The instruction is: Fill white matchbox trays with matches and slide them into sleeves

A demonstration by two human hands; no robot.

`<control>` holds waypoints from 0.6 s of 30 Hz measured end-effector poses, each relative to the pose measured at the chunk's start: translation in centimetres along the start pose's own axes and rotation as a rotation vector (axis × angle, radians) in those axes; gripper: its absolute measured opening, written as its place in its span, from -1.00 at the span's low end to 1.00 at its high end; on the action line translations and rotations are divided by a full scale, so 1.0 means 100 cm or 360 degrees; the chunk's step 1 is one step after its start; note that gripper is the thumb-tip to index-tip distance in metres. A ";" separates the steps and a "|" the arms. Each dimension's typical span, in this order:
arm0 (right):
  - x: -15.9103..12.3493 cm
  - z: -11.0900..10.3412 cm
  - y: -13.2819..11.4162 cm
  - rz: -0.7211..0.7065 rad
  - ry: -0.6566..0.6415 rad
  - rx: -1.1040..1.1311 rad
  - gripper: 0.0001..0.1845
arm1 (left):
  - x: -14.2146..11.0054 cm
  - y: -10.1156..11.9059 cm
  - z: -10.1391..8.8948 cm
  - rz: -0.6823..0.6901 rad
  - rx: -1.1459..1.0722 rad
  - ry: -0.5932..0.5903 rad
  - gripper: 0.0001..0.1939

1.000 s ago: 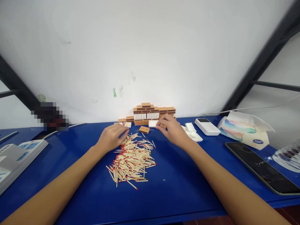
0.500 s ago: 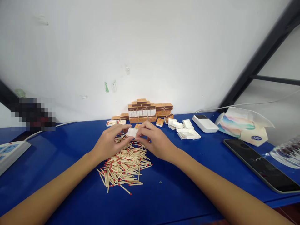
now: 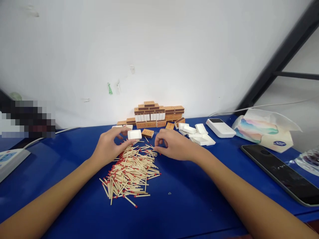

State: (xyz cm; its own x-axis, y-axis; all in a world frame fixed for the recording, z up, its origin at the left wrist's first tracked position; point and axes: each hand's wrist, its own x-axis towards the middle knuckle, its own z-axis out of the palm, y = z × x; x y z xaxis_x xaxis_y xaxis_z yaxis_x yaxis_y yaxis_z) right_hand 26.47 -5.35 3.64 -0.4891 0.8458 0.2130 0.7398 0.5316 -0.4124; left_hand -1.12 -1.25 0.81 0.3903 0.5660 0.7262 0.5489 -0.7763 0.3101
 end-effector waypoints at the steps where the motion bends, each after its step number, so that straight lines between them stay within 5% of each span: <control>1: 0.000 0.001 0.001 0.0004 -0.0069 0.0011 -0.88 | 0.000 -0.002 0.000 -0.0006 0.0021 0.0020 -0.61; 8: -0.002 0.011 -0.001 0.0058 -0.0045 -0.0038 -0.70 | -0.001 0.003 -0.001 0.0071 0.0098 -0.0017 -0.62; 18: -0.006 0.017 -0.018 0.0075 -0.0062 -0.0047 -0.80 | -0.004 0.004 -0.002 0.0244 0.0170 -0.0037 -0.64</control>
State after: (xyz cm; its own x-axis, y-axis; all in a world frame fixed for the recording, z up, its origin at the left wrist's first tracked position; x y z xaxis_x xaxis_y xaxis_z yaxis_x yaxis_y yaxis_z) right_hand 24.62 -6.89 2.77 -0.4706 0.8679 0.1590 0.7756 0.4928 -0.3944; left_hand -1.16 -1.84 0.78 0.4919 0.4505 0.7451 0.5563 -0.8209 0.1291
